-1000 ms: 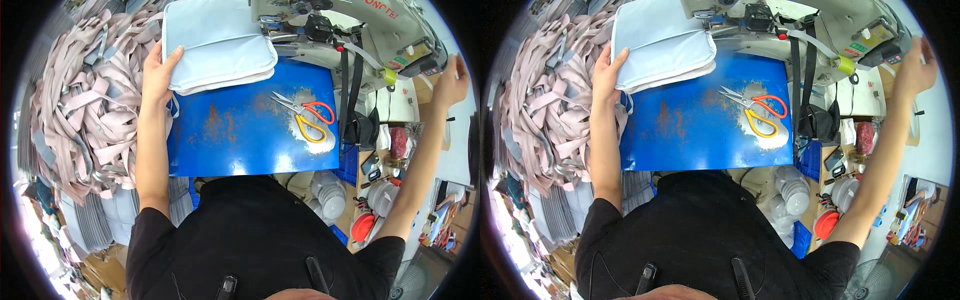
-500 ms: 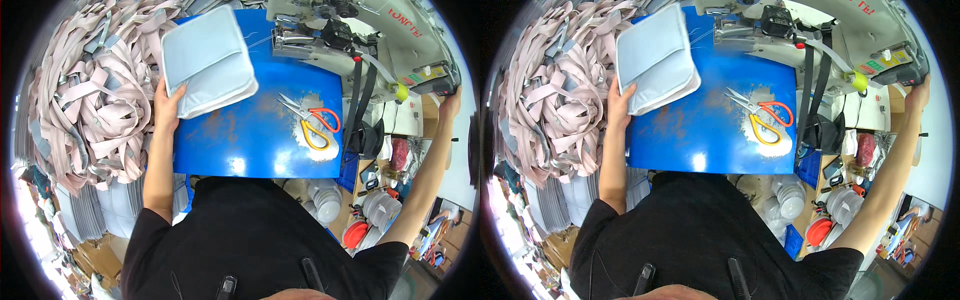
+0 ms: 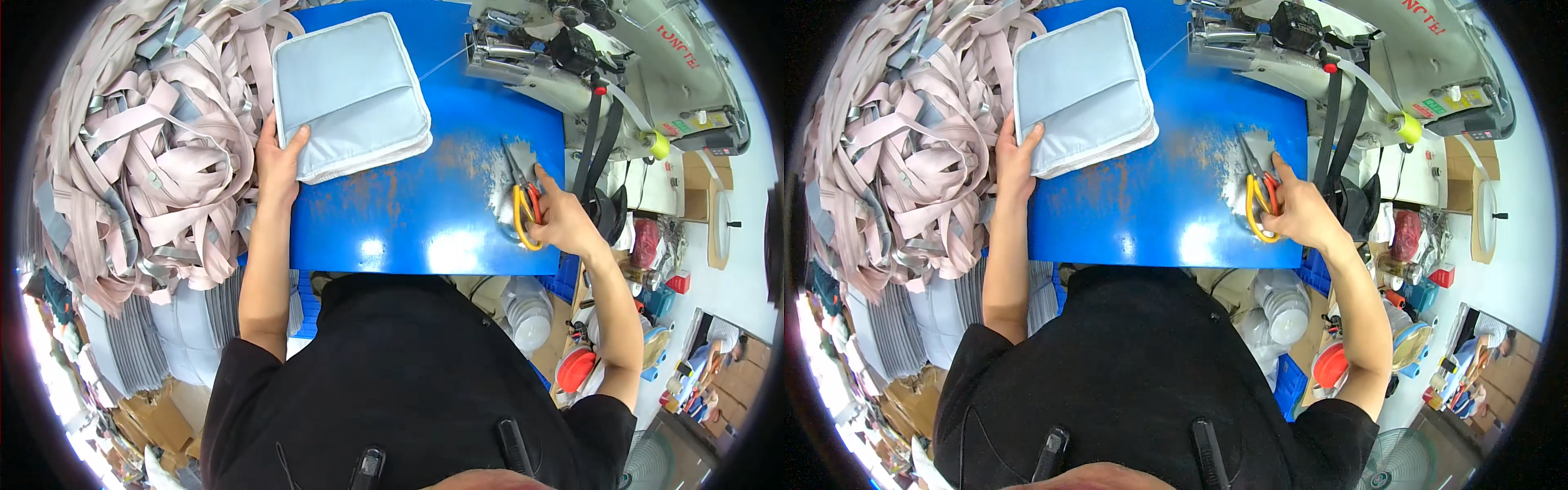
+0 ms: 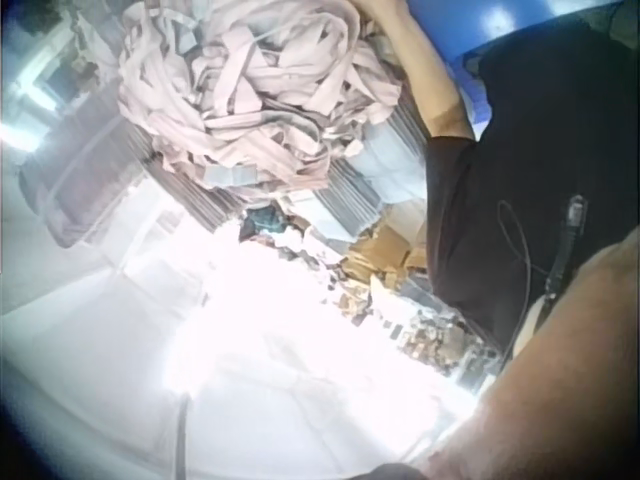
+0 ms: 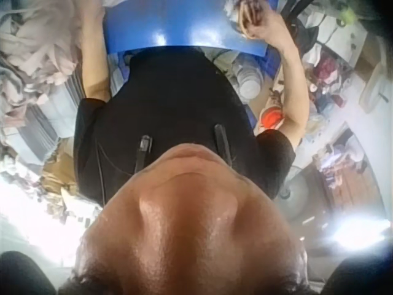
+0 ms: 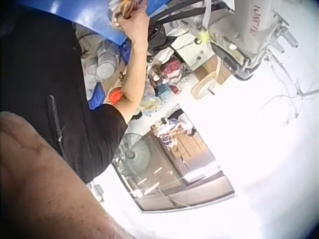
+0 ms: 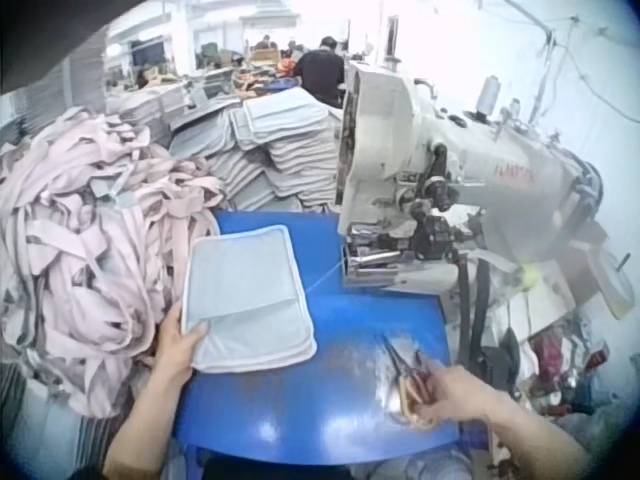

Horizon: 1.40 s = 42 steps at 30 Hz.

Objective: The person is sewing the edges of light blue fabric masks using a sewing machine. They repeatedly pick up a mask, align the edges, and feed it through the machine to stitch the perimeter. After sewing, they use scissors to trim excess thread and place the finished mask on a stack.

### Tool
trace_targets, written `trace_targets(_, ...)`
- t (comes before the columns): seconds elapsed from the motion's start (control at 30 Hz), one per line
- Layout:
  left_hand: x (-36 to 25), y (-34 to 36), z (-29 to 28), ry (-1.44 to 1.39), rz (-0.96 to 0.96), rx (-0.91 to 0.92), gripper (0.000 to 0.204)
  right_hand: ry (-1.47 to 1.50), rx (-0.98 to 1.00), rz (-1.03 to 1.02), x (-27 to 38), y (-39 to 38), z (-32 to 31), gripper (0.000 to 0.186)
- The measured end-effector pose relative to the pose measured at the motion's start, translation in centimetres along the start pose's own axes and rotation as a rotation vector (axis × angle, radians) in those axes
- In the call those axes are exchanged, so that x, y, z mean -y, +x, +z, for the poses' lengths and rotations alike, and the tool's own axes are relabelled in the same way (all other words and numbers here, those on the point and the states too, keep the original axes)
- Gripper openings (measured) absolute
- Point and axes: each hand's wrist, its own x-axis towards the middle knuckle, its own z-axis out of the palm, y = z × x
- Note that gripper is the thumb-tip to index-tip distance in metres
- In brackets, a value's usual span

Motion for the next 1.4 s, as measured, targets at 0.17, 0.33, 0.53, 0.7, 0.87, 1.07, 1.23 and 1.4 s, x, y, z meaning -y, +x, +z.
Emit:
trace_targets(0.17, 0.4, 0.1, 0.2, -0.028, -0.003, 0.014, 0.069, -0.132, -0.306, -0.419, 2.9, 4.5, 3.5, 0.07)
trace_targets(0.33, -0.5, 0.0, 0.3, -0.028, 0.001, 0.012, 0.068, -0.106, -0.368, -0.313, 7.9, 9.2, 4.5, 0.063)
trace_targets(0.53, -2.9, 1.4, 3.0, 0.114, 0.19, -0.005, 0.065, 0.107, -0.546, -0.368, 5.3, 12.0, 4.7, 0.052)
trace_targets(0.7, -9.7, 7.5, 9.7, 0.102, 0.604, -0.145, 0.064, 0.108, -0.57, -0.311, 4.7, 7.5, 4.8, 0.054)
trace_targets(0.87, -16.5, 19.0, 17.6, -0.067, 0.72, -0.161, 0.061, -0.018, -0.635, -0.336, 3.0, 5.8, 5.4, 0.061)
trace_targets(1.07, -24.5, 35.4, 26.7, -0.016, 0.545, -0.123, 0.063, -0.063, -0.634, -0.358, 2.3, 5.3, 6.0, 0.056)
trace_targets(1.23, -28.3, 36.7, 29.1, 0.47, 0.715, -0.004, 0.06, -0.06, -0.638, -0.385, 1.9, 5.0, 5.7, 0.055)
trace_targets(1.4, -35.5, 29.6, 21.5, 0.93, 1.204, 0.104, 0.04, -0.109, -0.631, -0.433, 1.1, 4.5, 4.7, 0.054)
